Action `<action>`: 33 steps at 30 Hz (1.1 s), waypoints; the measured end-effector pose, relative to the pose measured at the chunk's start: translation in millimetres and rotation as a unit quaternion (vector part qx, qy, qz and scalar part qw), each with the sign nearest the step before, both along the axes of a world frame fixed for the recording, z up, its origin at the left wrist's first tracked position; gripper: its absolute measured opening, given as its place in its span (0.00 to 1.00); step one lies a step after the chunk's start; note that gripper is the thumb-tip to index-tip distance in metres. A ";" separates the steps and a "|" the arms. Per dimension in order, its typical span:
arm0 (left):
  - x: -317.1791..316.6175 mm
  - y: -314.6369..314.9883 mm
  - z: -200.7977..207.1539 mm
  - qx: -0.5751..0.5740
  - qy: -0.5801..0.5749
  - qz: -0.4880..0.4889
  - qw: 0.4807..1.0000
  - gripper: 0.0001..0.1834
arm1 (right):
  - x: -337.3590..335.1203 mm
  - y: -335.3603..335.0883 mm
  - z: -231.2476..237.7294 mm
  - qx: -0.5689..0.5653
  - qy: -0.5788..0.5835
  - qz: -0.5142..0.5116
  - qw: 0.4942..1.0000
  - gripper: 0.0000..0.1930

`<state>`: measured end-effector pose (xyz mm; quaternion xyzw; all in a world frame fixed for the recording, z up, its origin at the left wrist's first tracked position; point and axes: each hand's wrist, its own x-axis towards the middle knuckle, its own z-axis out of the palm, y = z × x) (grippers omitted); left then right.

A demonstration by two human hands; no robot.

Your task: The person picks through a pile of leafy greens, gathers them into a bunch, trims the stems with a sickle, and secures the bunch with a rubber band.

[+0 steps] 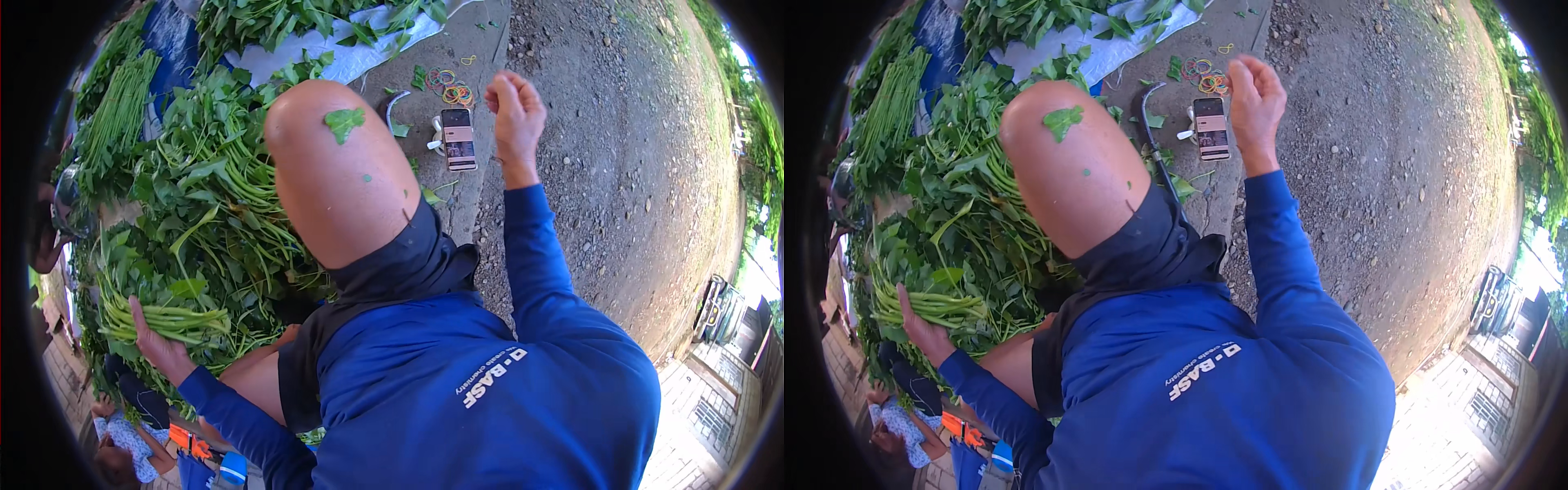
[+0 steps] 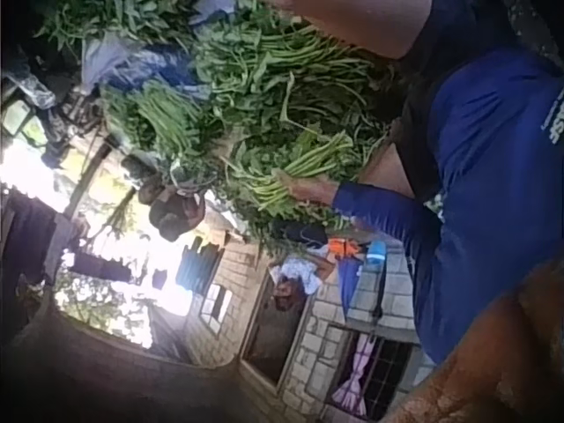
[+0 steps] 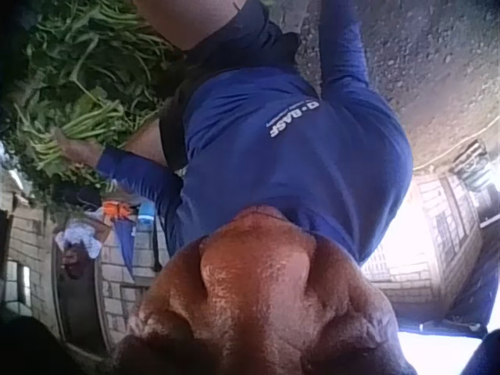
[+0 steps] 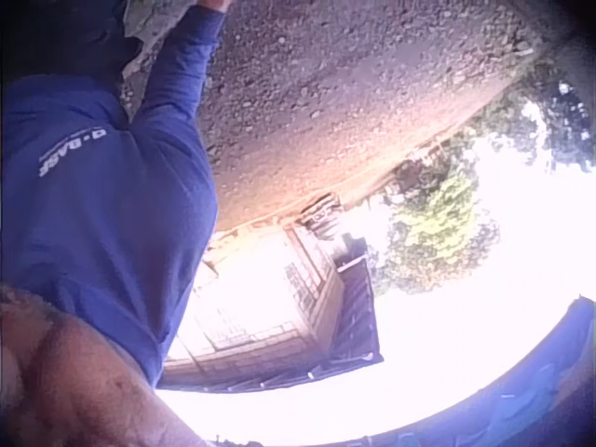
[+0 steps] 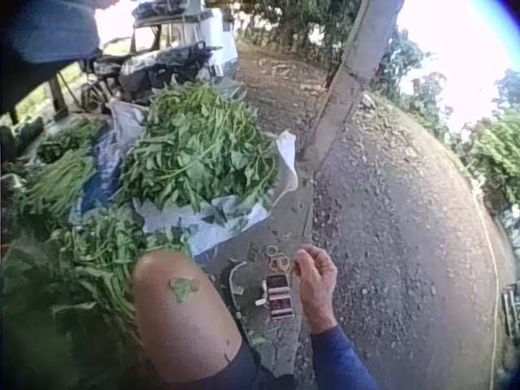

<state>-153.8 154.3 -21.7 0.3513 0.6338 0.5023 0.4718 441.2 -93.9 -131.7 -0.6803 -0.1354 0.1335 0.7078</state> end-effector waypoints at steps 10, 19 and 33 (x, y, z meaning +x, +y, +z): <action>66.4 -12.2 7.4 0.104 -0.042 -0.050 0.992 0.16 | -253.7 127.7 155.6 0.096 -0.221 0.616 0.750 0.16; 4.6 -36.8 17.6 0.104 0.005 0.081 0.991 0.17 | -330.1 118.3 89.8 -0.067 -0.352 0.733 0.579 0.15; -63.6 -71.8 56.4 0.110 0.002 0.194 0.975 0.16 | -409.5 199.6 -106.0 -0.281 -0.310 0.565 0.711 0.15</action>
